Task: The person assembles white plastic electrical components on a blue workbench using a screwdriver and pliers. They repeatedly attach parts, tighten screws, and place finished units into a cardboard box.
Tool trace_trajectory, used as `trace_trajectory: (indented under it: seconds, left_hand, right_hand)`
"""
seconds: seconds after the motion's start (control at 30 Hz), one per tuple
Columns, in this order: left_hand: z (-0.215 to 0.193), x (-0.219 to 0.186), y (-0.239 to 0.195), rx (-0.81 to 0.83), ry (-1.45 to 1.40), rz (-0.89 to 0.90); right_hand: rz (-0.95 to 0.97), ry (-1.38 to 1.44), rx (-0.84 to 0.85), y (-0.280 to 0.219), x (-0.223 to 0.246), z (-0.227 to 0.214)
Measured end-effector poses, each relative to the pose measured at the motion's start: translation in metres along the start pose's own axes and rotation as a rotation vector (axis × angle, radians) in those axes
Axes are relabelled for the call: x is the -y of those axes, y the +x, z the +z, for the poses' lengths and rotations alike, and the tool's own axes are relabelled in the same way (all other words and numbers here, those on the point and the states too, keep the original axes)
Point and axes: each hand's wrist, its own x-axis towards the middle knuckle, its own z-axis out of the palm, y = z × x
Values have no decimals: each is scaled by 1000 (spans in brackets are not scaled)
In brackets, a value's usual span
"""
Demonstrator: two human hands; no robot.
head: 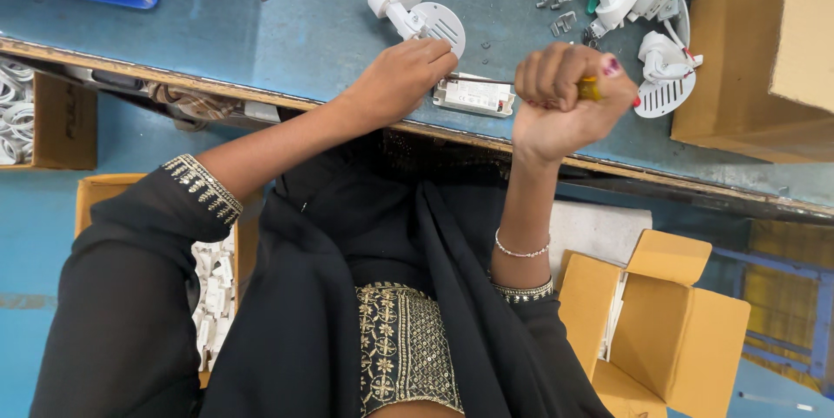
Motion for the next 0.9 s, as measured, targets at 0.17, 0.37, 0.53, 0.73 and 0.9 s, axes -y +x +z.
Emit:
trace_trajectory:
  seconds: [0.17, 0.37, 0.53, 0.73, 0.9]
  left_hand:
    - [3, 1, -3, -36, -4, 13]
    - [3, 1, -2, -23, -4, -3]
    - [4, 0, -3, -29, -5, -8]
    - [6, -1, -2, -53, 4, -25]
    - [9, -9, 5, -86, -6, -90]
  right_hand:
    - [-13, -19, 51, 3, 10, -3]
    - [48, -11, 57, 4, 7, -3]
    - [21, -54, 103, 5, 6, -1]
    - [17, -152, 206, 16, 2, 6]
    - [97, -116, 224, 22, 3, 9]
